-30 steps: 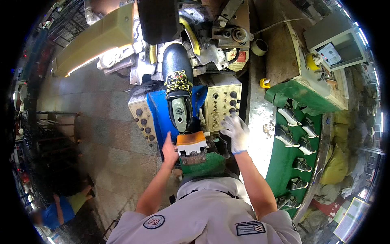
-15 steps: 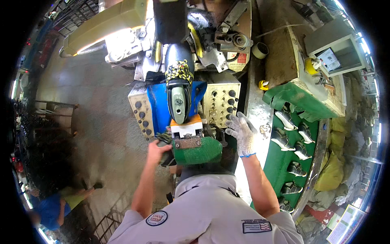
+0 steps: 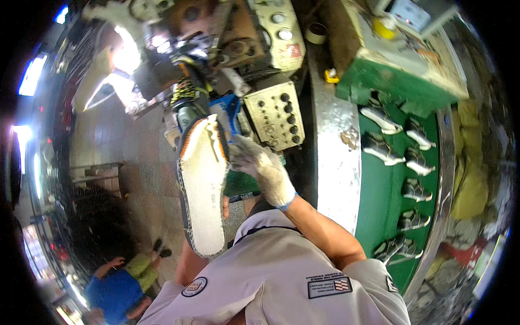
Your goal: The person takes a shoe from a conveyor belt, positions it on the support of a lasting machine, operates the machine to secure the upper material to the sole, and places the shoe back onto the belt.
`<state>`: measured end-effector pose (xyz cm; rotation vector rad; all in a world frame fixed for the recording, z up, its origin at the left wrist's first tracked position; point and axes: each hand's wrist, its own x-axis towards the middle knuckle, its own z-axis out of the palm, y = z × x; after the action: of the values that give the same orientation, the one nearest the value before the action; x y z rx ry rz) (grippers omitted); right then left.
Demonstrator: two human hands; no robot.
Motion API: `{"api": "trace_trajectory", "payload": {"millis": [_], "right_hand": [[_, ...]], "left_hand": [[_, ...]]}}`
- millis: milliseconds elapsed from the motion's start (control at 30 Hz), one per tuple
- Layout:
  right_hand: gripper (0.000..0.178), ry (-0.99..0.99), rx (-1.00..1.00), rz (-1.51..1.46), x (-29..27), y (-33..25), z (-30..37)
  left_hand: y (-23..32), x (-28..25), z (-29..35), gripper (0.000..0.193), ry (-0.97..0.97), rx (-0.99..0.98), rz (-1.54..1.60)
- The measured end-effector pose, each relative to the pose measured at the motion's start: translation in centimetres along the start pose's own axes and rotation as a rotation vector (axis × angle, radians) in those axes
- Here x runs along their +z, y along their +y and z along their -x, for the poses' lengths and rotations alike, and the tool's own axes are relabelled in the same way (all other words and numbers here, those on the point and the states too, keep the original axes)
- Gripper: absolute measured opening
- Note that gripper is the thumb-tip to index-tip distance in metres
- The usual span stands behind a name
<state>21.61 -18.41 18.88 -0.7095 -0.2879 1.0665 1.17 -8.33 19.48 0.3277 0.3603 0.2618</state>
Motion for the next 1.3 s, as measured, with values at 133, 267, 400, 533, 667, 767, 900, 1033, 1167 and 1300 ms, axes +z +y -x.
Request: {"api": "trace_trajectory", "payload": {"millis": [133,267,400,533,667,767,900,1033,1167,1300], "right_hand": [[0.067,0.247,0.045,-0.316,-3.1,-3.0,3.5],[0.059,0.396,-0.155,0.138,-8.7,-11.2,8.4],[0.073,0.564,-0.333,0.356,-13.1,-13.7,14.2],[0.085,0.608,-0.428,0.375,-14.2,-13.7,17.9],[0.085,0.756,-0.445,0.277,-17.9,-12.0,22.6],[0.084,0.847,-0.476,0.031,-19.9,-11.6,25.8],[0.082,0.950,-0.536,0.177,-24.1,-12.8,30.5],[0.087,1.279,-0.209,0.543,-32.5,-14.8,37.8],[0.099,1.556,0.547,0.816,-40.8,-16.1,47.6],[0.072,2.077,0.538,0.834,-49.7,-16.7,58.0]], "left_hand": [[-6.9,2.5,-3.2,0.048,0.047,-0.170,-0.301],[-9.9,3.5,-10.3,0.038,0.250,-0.177,-1.092],[-13.8,12.9,-18.6,0.045,-0.055,-0.206,-0.914],[-19.8,19.3,-23.6,0.043,-0.345,-0.655,-0.886],[-26.4,20.2,-24.6,0.031,-0.508,-0.843,-1.094],[-31.9,20.4,-24.3,0.023,-0.549,-0.871,-1.188],[-38.9,19.3,-25.4,0.023,-0.597,-0.928,-1.149],[-45.8,16.3,-27.0,0.054,-0.513,-0.877,-1.593],[-48.4,12.5,-27.1,0.046,-0.605,-0.921,-1.690],[-46.8,9.3,-28.9,0.031,-0.570,-0.916,-1.840]]}}
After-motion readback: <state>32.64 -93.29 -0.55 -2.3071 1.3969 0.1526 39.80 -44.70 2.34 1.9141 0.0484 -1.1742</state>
